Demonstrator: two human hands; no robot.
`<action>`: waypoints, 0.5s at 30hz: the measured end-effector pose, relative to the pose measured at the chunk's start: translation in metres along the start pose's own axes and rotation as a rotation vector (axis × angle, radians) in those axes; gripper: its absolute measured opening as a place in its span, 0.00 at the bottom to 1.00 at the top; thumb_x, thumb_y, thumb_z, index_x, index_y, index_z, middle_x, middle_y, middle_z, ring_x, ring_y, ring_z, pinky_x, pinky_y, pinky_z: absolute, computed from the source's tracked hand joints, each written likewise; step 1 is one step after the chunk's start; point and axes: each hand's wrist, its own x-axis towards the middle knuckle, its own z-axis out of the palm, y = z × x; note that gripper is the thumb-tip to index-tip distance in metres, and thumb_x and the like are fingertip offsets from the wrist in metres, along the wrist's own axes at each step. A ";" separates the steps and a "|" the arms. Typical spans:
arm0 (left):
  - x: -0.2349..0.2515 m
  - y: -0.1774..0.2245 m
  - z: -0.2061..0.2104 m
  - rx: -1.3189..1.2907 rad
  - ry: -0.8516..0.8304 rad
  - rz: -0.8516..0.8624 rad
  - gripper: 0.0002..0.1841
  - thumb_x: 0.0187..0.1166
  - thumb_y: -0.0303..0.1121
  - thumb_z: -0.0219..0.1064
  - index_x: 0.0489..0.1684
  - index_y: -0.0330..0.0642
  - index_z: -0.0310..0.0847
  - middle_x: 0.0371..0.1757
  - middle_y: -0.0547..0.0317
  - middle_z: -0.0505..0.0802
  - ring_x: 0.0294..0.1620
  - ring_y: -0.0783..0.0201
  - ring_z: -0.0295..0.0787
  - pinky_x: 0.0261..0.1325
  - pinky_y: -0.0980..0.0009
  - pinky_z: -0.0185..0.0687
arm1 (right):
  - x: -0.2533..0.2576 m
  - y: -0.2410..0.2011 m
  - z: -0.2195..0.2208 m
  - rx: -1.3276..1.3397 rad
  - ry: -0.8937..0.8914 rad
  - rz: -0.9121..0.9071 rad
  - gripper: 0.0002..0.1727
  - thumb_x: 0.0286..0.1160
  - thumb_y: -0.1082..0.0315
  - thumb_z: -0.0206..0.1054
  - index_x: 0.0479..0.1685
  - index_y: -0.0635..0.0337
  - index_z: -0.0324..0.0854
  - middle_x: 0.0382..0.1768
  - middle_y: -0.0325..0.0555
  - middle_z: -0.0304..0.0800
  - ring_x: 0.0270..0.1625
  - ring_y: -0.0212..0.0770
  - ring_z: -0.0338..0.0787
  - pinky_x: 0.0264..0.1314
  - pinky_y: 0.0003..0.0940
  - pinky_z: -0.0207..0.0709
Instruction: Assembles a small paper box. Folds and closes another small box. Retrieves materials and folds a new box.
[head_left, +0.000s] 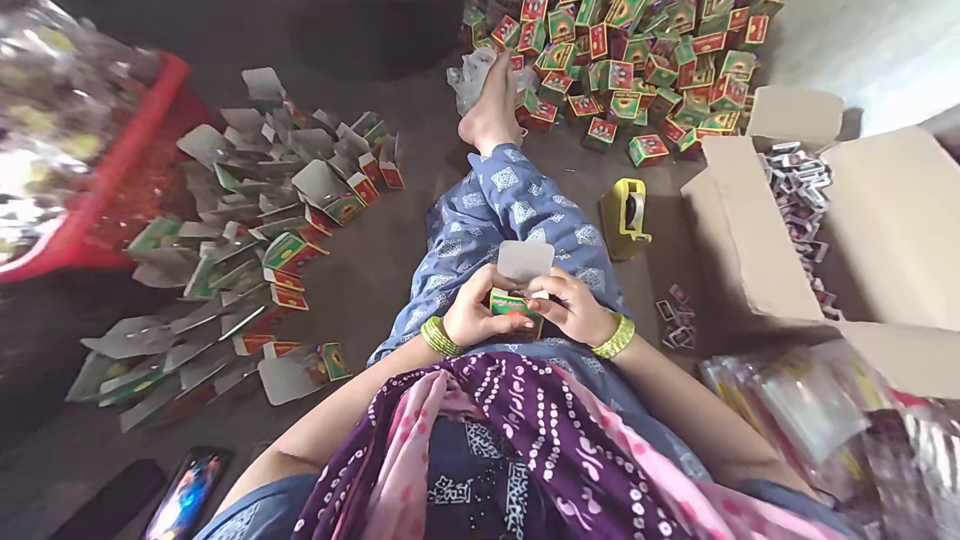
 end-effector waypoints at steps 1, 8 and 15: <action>0.000 -0.001 0.001 0.013 -0.011 -0.003 0.29 0.60 0.45 0.88 0.51 0.35 0.80 0.50 0.51 0.89 0.54 0.66 0.88 0.60 0.66 0.87 | 0.000 0.000 0.000 -0.058 -0.021 0.000 0.27 0.87 0.43 0.60 0.40 0.60 0.86 0.42 0.49 0.86 0.51 0.35 0.85 0.58 0.30 0.79; 0.001 0.006 0.004 -0.114 -0.005 -0.165 0.44 0.56 0.41 0.90 0.67 0.35 0.62 0.56 0.50 0.90 0.56 0.63 0.92 0.62 0.61 0.91 | 0.002 -0.011 -0.002 0.228 0.253 0.021 0.30 0.76 0.61 0.75 0.75 0.63 0.72 0.60 0.52 0.88 0.63 0.46 0.89 0.67 0.48 0.86; 0.001 0.000 0.007 -0.162 -0.024 -0.159 0.50 0.52 0.38 0.91 0.71 0.40 0.53 0.53 0.51 0.91 0.54 0.60 0.93 0.62 0.57 0.91 | 0.010 -0.025 -0.013 0.125 0.078 0.050 0.09 0.69 0.65 0.81 0.41 0.61 0.94 0.47 0.45 0.96 0.55 0.37 0.94 0.62 0.36 0.89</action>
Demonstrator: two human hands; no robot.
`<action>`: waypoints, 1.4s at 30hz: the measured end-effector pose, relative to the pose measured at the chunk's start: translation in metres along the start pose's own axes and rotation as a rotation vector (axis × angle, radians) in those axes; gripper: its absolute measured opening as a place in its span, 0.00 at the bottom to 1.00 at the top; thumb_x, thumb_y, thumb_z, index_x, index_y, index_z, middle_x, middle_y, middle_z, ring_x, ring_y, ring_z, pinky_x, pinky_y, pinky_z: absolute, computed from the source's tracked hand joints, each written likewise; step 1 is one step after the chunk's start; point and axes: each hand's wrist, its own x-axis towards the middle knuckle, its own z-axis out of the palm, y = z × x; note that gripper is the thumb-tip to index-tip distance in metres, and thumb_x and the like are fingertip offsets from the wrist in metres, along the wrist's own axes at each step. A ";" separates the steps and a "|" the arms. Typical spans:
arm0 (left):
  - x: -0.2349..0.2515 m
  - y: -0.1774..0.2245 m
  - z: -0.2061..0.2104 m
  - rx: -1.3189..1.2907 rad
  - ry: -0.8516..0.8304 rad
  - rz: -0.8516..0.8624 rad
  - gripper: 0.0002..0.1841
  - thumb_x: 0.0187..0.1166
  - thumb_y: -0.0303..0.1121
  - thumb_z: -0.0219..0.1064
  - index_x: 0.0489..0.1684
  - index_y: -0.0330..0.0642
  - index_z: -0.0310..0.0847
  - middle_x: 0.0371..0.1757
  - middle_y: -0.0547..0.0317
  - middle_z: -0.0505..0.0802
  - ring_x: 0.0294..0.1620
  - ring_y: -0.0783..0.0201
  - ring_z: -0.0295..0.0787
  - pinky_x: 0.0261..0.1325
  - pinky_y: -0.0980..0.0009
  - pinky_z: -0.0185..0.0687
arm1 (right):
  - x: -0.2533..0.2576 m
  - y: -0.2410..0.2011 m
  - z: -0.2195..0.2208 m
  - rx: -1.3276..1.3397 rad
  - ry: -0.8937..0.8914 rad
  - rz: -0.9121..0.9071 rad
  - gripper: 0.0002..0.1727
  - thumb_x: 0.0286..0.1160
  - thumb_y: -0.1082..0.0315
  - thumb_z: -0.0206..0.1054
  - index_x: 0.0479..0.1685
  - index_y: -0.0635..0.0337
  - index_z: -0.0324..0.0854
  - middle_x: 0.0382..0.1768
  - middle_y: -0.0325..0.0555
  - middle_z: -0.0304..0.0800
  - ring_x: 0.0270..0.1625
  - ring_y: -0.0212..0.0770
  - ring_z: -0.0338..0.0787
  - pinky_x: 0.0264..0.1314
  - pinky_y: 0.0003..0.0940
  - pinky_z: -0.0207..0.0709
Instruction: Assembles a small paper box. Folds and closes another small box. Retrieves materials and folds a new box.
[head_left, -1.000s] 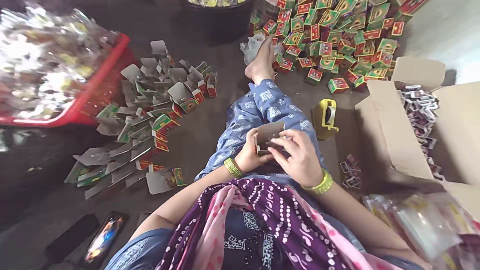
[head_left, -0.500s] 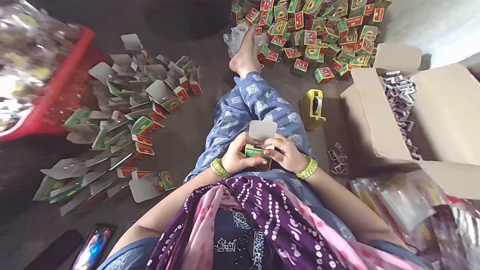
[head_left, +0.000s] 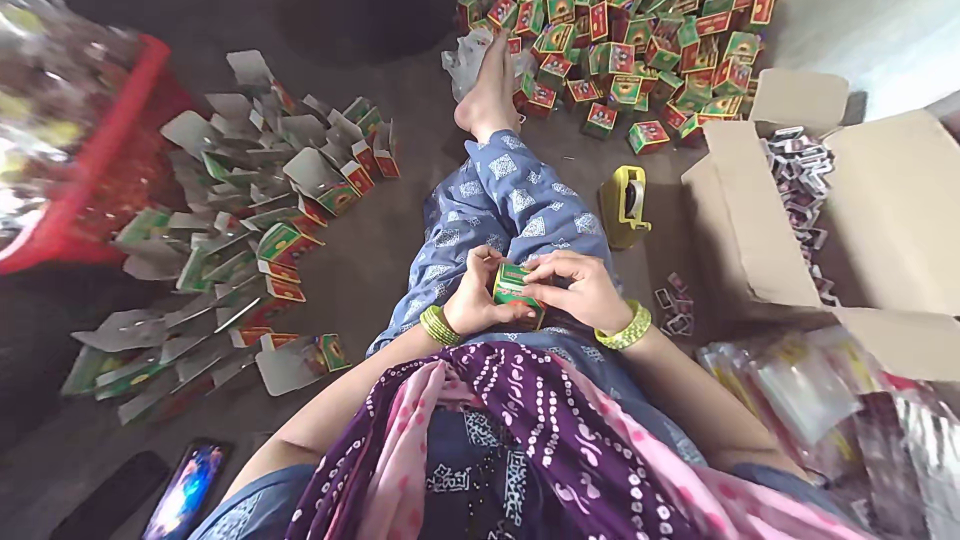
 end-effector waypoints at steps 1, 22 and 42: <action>0.000 0.000 0.000 0.000 -0.003 -0.008 0.50 0.52 0.38 0.92 0.71 0.39 0.54 0.53 0.51 0.91 0.54 0.59 0.93 0.62 0.57 0.91 | 0.001 -0.002 0.000 -0.055 -0.019 -0.006 0.10 0.69 0.64 0.81 0.43 0.60 0.95 0.48 0.44 0.96 0.55 0.36 0.93 0.62 0.35 0.89; -0.001 0.001 -0.001 -0.016 -0.013 -0.072 0.51 0.50 0.38 0.92 0.71 0.39 0.56 0.53 0.52 0.91 0.53 0.60 0.94 0.60 0.58 0.92 | -0.004 -0.006 -0.005 -0.356 -0.206 -0.128 0.16 0.85 0.64 0.61 0.59 0.52 0.93 0.54 0.46 0.91 0.61 0.38 0.86 0.67 0.35 0.81; 0.001 0.007 -0.001 -0.091 0.005 -0.214 0.17 0.87 0.31 0.50 0.69 0.33 0.67 0.62 0.51 0.89 0.56 0.62 0.92 0.58 0.62 0.92 | -0.026 0.114 -0.155 -0.429 0.685 0.788 0.24 0.81 0.65 0.67 0.74 0.64 0.77 0.66 0.57 0.88 0.68 0.50 0.87 0.73 0.52 0.78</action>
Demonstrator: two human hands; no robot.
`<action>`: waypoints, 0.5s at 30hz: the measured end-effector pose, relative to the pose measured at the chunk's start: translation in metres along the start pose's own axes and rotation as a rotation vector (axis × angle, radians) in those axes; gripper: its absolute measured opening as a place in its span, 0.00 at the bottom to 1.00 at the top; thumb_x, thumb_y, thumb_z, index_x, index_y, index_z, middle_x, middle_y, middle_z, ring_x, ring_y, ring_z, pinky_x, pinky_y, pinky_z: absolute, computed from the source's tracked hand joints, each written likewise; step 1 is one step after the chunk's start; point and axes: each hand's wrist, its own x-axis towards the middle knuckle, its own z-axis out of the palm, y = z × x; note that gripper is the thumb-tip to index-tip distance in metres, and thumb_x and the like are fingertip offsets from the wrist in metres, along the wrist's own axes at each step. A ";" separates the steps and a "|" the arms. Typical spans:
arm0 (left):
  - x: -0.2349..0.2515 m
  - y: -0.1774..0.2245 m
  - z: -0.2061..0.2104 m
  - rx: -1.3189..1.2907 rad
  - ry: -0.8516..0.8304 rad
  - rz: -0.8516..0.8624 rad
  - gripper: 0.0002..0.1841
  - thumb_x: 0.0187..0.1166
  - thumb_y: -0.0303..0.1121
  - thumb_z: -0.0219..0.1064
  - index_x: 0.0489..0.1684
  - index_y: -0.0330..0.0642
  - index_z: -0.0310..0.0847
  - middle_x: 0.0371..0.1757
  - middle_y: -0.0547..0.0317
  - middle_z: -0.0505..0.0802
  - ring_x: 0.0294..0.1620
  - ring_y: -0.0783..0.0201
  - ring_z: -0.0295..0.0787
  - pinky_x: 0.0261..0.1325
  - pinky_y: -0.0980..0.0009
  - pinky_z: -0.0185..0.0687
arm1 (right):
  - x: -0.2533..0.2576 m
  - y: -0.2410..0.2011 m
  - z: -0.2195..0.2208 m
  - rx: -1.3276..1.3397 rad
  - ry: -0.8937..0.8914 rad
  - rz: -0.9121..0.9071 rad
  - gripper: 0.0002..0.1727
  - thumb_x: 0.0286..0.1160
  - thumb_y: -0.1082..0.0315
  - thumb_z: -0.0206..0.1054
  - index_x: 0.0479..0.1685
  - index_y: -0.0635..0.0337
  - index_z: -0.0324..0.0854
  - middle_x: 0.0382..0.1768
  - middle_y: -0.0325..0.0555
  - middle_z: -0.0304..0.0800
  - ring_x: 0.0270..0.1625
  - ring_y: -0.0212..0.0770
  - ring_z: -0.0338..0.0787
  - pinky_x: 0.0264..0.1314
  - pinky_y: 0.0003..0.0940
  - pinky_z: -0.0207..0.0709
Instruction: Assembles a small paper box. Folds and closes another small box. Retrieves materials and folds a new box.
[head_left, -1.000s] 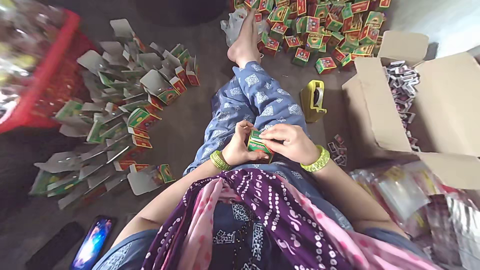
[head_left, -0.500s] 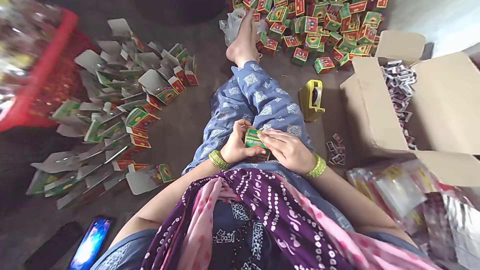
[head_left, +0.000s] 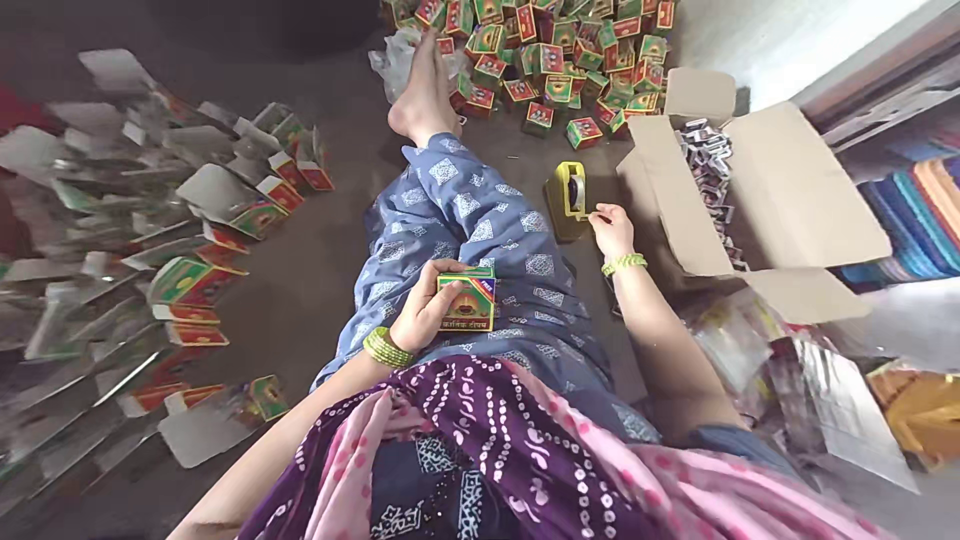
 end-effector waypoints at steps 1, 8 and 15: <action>0.001 0.000 0.000 0.001 0.009 -0.007 0.17 0.87 0.31 0.50 0.69 0.33 0.67 0.61 0.51 0.89 0.55 0.63 0.92 0.57 0.63 0.92 | 0.016 0.011 -0.002 -0.061 -0.015 0.038 0.25 0.82 0.65 0.66 0.76 0.64 0.75 0.69 0.59 0.86 0.72 0.52 0.85 0.77 0.53 0.75; 0.004 0.000 0.001 0.016 0.039 -0.033 0.17 0.87 0.31 0.50 0.68 0.33 0.67 0.58 0.54 0.90 0.51 0.66 0.93 0.54 0.65 0.92 | 0.076 0.037 0.004 -0.246 -0.196 0.072 0.21 0.89 0.61 0.61 0.74 0.63 0.79 0.72 0.60 0.84 0.78 0.56 0.80 0.83 0.57 0.67; 0.007 -0.002 0.001 0.020 0.028 -0.039 0.16 0.87 0.31 0.51 0.68 0.32 0.67 0.57 0.55 0.90 0.51 0.66 0.92 0.54 0.66 0.92 | 0.091 0.031 0.014 -0.261 -0.212 0.096 0.22 0.76 0.62 0.75 0.66 0.61 0.85 0.64 0.59 0.90 0.70 0.57 0.86 0.77 0.60 0.73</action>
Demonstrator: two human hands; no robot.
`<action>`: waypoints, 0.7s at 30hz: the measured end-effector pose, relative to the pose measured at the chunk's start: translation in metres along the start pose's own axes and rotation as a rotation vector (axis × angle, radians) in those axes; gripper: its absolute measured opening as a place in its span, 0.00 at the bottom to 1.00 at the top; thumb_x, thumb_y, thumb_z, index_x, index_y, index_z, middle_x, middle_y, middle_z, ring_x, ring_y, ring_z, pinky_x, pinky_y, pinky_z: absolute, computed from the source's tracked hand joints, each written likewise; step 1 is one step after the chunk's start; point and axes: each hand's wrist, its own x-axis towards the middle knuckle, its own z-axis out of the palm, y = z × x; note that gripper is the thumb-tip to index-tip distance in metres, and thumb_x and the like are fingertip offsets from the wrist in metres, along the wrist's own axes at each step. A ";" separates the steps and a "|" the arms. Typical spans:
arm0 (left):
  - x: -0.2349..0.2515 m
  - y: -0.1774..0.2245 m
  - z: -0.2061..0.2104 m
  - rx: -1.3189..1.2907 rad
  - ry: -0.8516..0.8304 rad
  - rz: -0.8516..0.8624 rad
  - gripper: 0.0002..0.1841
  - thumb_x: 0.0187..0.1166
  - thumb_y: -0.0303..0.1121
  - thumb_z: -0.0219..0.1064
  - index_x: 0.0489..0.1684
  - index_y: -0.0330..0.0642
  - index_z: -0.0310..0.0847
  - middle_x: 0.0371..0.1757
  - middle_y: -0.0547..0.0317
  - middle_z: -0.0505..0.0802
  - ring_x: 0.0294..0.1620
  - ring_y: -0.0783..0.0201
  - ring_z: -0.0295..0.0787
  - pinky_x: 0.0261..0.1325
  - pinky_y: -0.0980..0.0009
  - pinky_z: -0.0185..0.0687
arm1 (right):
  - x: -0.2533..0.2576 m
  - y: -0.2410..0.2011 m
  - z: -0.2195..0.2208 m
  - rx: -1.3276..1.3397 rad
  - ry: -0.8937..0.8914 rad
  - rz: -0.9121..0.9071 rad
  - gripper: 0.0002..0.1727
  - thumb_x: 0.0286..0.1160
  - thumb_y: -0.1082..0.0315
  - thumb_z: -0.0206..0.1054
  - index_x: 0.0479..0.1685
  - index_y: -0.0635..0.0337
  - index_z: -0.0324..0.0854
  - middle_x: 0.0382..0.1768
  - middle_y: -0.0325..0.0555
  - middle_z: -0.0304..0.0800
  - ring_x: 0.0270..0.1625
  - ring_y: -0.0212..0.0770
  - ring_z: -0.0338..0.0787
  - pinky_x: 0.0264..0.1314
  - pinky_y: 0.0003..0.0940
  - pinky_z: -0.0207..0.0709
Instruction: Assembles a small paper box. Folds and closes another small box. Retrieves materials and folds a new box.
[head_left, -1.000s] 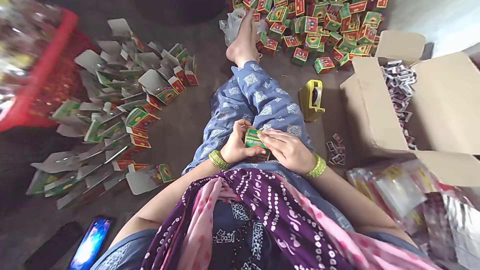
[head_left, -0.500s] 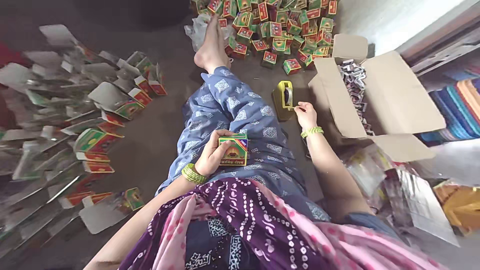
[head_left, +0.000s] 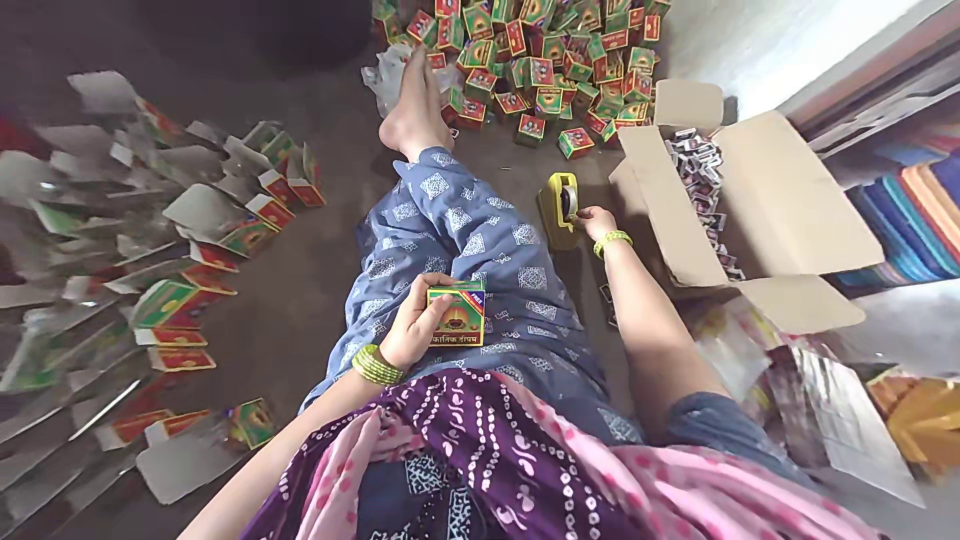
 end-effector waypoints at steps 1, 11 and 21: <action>0.000 0.000 0.000 -0.004 -0.001 0.000 0.17 0.87 0.31 0.51 0.68 0.32 0.67 0.57 0.54 0.90 0.51 0.66 0.93 0.54 0.65 0.92 | 0.000 -0.001 -0.001 0.013 0.012 0.018 0.22 0.74 0.62 0.76 0.65 0.60 0.87 0.63 0.59 0.90 0.70 0.57 0.86 0.76 0.60 0.74; -0.001 0.000 -0.001 0.000 0.001 0.019 0.16 0.87 0.31 0.52 0.67 0.31 0.68 0.57 0.53 0.90 0.50 0.65 0.93 0.53 0.65 0.93 | -0.057 -0.009 -0.012 0.287 0.059 0.198 0.18 0.75 0.59 0.76 0.61 0.55 0.91 0.65 0.53 0.90 0.70 0.51 0.84 0.71 0.56 0.74; -0.003 -0.002 -0.003 0.000 -0.014 0.045 0.16 0.87 0.30 0.52 0.68 0.31 0.67 0.58 0.51 0.90 0.51 0.62 0.93 0.54 0.62 0.93 | -0.066 0.004 0.013 0.232 0.099 0.218 0.19 0.72 0.56 0.79 0.55 0.58 0.91 0.55 0.56 0.92 0.58 0.52 0.88 0.63 0.54 0.76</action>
